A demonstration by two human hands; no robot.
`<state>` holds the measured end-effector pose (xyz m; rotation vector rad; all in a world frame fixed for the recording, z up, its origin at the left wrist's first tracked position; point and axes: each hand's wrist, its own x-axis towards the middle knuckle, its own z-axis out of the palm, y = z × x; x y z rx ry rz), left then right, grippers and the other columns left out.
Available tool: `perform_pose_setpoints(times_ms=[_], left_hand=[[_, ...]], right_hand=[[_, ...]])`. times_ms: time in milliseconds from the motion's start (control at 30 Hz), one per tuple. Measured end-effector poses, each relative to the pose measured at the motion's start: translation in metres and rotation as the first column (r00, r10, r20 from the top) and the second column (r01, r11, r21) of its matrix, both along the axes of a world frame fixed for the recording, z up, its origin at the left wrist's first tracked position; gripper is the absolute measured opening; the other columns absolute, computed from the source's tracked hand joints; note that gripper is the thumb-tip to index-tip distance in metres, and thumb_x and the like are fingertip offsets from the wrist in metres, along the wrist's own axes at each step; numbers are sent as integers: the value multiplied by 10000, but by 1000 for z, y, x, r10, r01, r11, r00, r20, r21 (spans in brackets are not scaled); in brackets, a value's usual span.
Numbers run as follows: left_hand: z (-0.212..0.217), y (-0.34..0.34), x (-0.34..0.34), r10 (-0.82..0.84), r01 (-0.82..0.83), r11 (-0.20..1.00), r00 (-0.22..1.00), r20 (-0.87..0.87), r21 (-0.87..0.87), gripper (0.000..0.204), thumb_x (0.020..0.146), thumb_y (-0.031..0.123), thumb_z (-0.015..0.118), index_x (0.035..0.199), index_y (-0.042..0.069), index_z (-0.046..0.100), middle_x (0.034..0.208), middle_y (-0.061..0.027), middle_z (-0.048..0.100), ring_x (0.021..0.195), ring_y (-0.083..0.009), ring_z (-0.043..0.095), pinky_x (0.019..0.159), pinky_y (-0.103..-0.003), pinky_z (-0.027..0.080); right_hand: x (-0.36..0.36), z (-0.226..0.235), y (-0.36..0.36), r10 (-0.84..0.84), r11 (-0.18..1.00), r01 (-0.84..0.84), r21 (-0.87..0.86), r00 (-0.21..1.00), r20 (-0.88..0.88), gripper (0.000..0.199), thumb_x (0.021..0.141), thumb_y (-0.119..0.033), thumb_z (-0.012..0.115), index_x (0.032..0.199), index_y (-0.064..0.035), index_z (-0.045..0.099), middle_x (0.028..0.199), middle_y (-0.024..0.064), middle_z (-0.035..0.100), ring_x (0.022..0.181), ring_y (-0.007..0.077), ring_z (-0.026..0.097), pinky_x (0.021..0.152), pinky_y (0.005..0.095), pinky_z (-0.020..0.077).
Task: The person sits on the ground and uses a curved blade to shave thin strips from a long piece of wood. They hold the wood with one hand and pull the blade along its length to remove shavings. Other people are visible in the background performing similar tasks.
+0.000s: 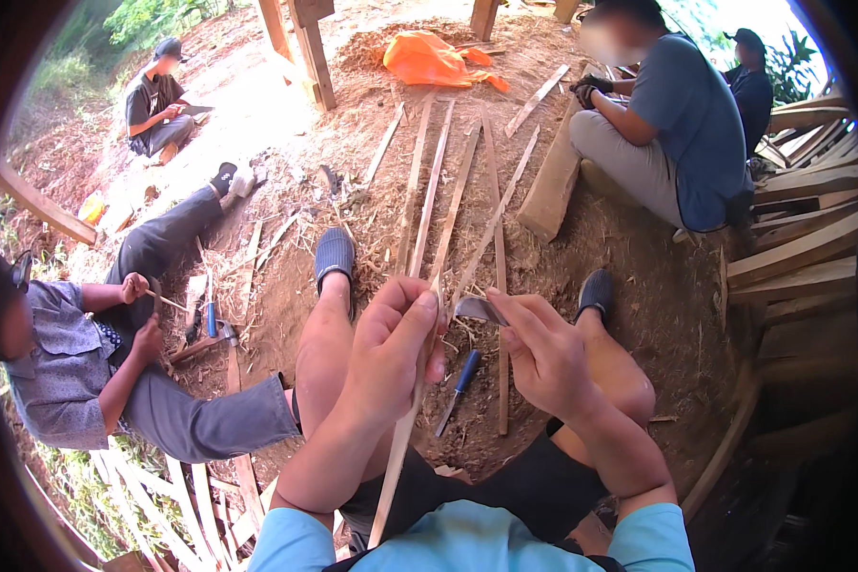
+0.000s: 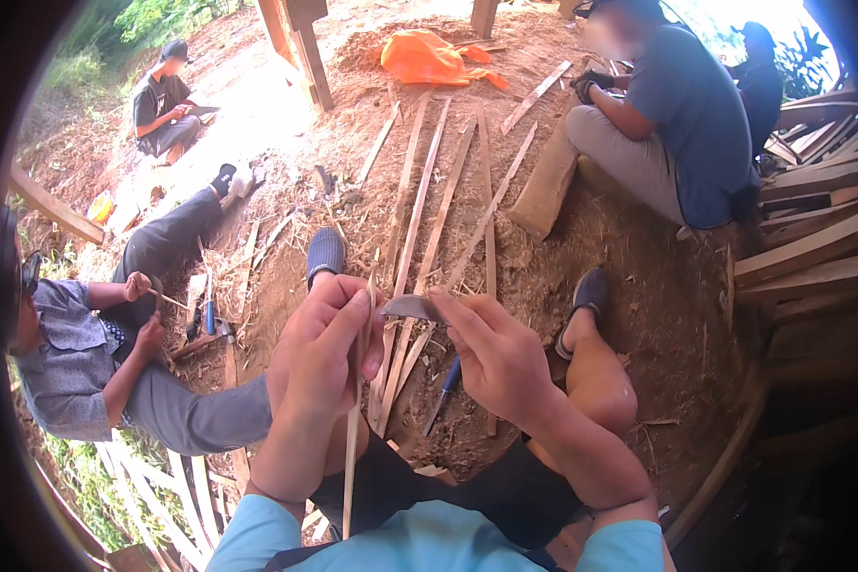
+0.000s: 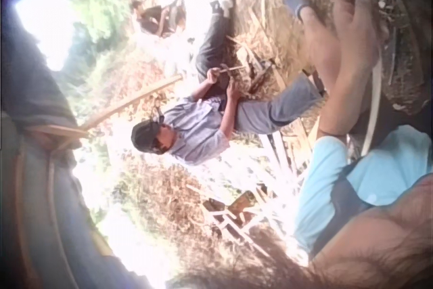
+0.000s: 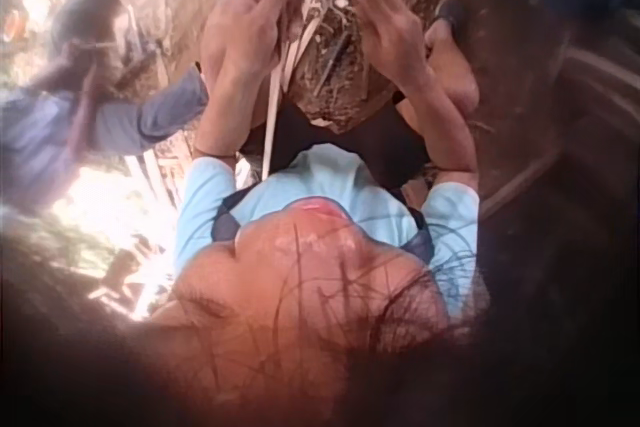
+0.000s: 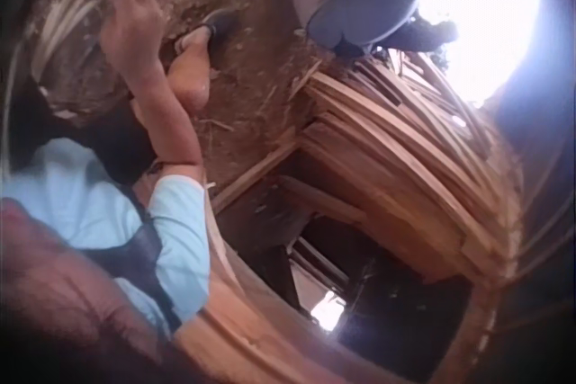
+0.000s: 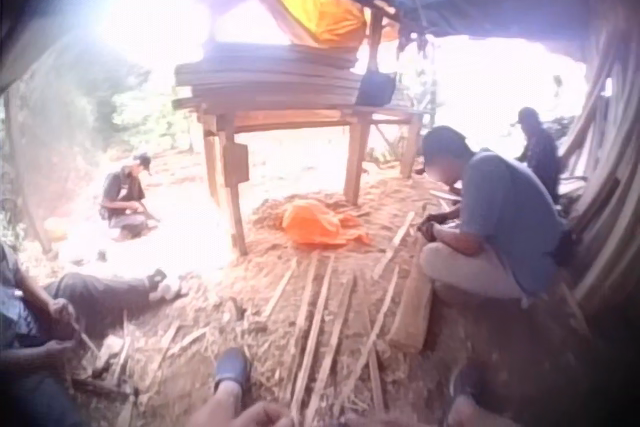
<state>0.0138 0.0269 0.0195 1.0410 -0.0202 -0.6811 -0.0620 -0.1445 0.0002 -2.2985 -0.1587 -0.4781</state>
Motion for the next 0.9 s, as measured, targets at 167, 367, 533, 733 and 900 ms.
perform_pose_setpoints(times_ms=[167, 367, 533, 733, 900], left_hand=[[-3, -24, -13, -86, 85, 996, 996, 11, 15, 113, 964, 160, 437, 973, 52, 467, 757, -35, 516, 434, -77, 433, 384, -177, 346], [-7, -29, -5, -93, 92, 995, 994, 52, 37, 132, 976, 168, 414, 975, 43, 458, 701, -1, 477, 441, -43, 422, 392, -169, 341], [-14, -15, -8, -111, 103, 993, 985, 133, 64, 111, 972, 202, 442, 1008, 113, 499, 641, 40, 438, 465, -23, 386, 393, -177, 313], [-39, -37, -17, -163, 34, 967, 842, 515, 251, 159, 949, 185, 443, 932, 29, 467, 709, -86, 494, 677, -154, 488, 617, -321, 402], [-52, -56, -26, -164, 8, 968, 780, 604, 252, 148, 921, 159, 460, 893, 15, 442, 723, -176, 523, 669, -310, 544, 612, -388, 408]], right_hand=[[-6, 6, -17, -42, 997, 45, 70, 998, -38, 338, 847, -34, 560, 1185, -38, 561, 941, 135, 605, 740, 292, 621, 625, 338, 496], [1, 9, -31, -44, 999, 44, 27, 999, -12, 289, 829, -17, 574, 1117, -18, 589, 948, 144, 611, 758, 291, 627, 642, 344, 500], [7, 21, -8, -14, 999, 18, 48, 997, -69, 285, 781, 16, 576, 1065, 8, 605, 942, 149, 611, 808, 308, 612, 701, 358, 496], [-23, -4, -12, -184, 966, 213, 148, 965, -188, 303, 875, -69, 471, 1157, 15, 543, 982, 103, 576, 836, 191, 560, 679, 297, 438], [-15, -12, -34, -225, 821, 290, 492, 956, -188, 359, 901, -104, 513, 1251, -32, 485, 1060, 46, 527, 935, 116, 489, 778, 254, 399]])
